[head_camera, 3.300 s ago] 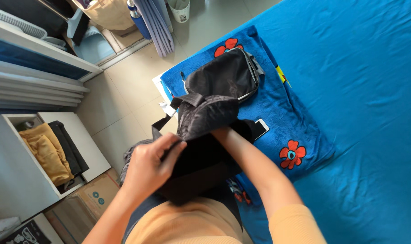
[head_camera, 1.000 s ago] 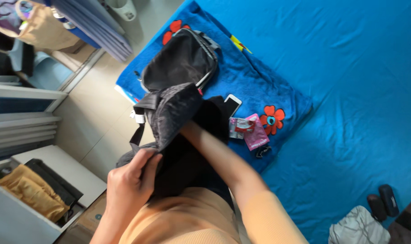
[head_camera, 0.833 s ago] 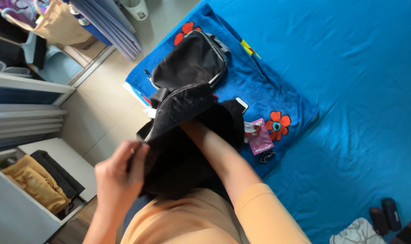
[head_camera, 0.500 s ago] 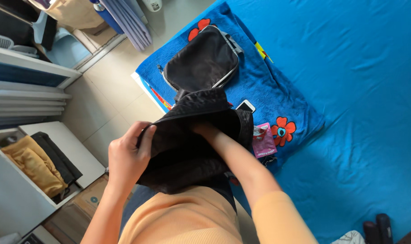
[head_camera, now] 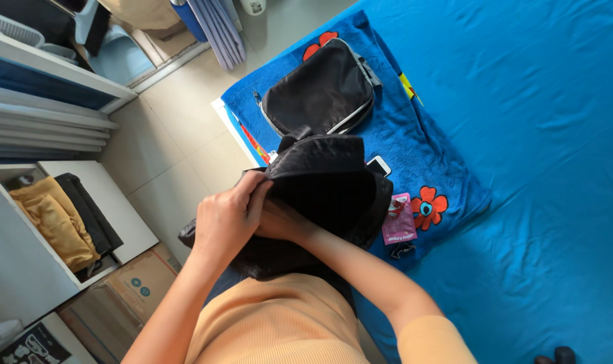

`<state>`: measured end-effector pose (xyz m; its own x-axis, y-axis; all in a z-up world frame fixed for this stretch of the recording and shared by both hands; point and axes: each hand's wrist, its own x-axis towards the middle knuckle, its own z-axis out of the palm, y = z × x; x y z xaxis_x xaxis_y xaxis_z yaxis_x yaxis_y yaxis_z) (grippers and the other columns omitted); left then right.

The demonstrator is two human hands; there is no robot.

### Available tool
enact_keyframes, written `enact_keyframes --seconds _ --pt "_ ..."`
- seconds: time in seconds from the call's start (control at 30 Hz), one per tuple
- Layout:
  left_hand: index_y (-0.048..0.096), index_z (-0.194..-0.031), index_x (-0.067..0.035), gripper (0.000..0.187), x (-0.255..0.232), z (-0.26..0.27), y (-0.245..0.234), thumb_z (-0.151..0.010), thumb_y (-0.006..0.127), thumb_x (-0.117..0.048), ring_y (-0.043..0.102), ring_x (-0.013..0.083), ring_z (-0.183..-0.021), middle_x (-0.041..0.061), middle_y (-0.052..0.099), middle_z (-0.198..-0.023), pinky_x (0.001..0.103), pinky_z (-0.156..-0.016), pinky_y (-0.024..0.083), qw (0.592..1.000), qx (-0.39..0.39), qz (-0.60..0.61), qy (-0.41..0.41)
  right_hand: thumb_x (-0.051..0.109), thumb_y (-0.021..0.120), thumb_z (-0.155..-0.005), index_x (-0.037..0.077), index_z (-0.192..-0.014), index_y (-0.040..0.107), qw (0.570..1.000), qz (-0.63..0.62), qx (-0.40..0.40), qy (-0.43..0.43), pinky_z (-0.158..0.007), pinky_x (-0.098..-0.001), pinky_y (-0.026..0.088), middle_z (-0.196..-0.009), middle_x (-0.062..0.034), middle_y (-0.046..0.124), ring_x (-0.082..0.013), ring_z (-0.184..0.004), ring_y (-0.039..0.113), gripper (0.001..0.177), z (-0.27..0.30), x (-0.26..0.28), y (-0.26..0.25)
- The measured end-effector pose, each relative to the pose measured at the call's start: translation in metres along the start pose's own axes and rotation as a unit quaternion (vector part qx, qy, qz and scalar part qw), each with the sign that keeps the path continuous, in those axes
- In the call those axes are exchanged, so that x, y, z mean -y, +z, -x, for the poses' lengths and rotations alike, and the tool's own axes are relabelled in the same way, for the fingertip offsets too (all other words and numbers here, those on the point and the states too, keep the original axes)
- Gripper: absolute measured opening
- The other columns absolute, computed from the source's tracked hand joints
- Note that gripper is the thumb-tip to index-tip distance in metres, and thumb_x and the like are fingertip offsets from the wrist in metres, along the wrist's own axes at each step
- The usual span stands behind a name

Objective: The person unpacks a black quilted bag and a blue shopping bag, removing items such as a white shirt, a laptop sleeve, a hair straightener, a phone, and small toiletries. They place these items on a blue bed and a nearby desk.

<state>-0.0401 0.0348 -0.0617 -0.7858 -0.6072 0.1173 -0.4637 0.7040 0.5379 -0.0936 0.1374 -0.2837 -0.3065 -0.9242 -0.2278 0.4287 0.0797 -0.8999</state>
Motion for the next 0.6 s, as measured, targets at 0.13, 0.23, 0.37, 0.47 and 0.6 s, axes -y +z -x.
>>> enact_keyframes --seconds 0.13,0.23,0.37,0.47,0.6 --pt "0.070 -0.101 -0.013 0.013 -0.001 0.009 0.004 -0.097 0.072 -0.025 0.066 0.0306 -0.054 0.011 0.067 -0.063 0.041 -0.049 0.049 1.000 0.002 -0.013 0.018 0.026 0.054 -0.107 0.007 -0.117 0.066 0.901 -0.410 -0.052 0.133 -0.092 -0.0285 0.052 -0.113 -0.0123 0.070 -0.0171 -0.104 0.066 0.024 -0.046 -0.083 -0.007" --pt "0.070 -0.100 -0.014 0.012 0.008 0.008 0.003 -0.097 0.073 -0.025 0.066 0.0285 -0.056 0.009 0.067 -0.066 0.041 -0.049 0.048 0.998 -0.033 -0.039 0.040 0.025 0.050 -0.112 0.007 -0.120 0.064 0.870 -0.467 0.014 0.155 -0.093 -0.0261 0.050 -0.114 -0.0111 0.068 -0.0142 -0.105 0.065 0.024 -0.085 -0.142 -0.021" --pt "0.070 -0.102 -0.014 0.010 0.030 0.000 0.005 -0.099 0.073 -0.023 0.068 0.0283 -0.062 0.008 0.070 -0.073 0.040 -0.051 0.049 0.995 -0.062 -0.077 0.028 0.022 0.045 -0.118 0.007 -0.124 0.062 0.865 -0.470 0.029 0.174 -0.094 -0.0228 0.048 -0.115 -0.0097 0.067 -0.0104 -0.107 0.062 0.024 -0.112 -0.187 -0.034" --pt "0.071 -0.102 -0.014 0.009 0.036 -0.005 0.013 -0.099 0.073 -0.022 0.069 0.0283 -0.063 0.008 0.072 -0.077 0.040 -0.053 0.050 0.997 -0.060 -0.049 0.025 0.024 0.045 -0.114 0.010 -0.120 0.063 0.890 -0.417 0.007 0.183 -0.091 -0.0235 0.050 -0.109 -0.0080 0.066 -0.0103 -0.103 0.064 0.023 -0.125 -0.196 -0.036" --pt "0.070 -0.103 -0.012 0.010 0.034 -0.004 0.023 -0.098 0.072 -0.020 0.070 0.0287 -0.066 0.009 0.074 -0.082 0.039 -0.055 0.052 0.998 -0.060 -0.007 0.035 0.021 0.045 -0.113 0.009 -0.120 0.062 0.896 -0.395 -0.010 0.203 -0.094 -0.0224 0.050 -0.112 -0.0096 0.066 -0.0099 -0.107 0.064 0.022 -0.124 -0.195 -0.045"
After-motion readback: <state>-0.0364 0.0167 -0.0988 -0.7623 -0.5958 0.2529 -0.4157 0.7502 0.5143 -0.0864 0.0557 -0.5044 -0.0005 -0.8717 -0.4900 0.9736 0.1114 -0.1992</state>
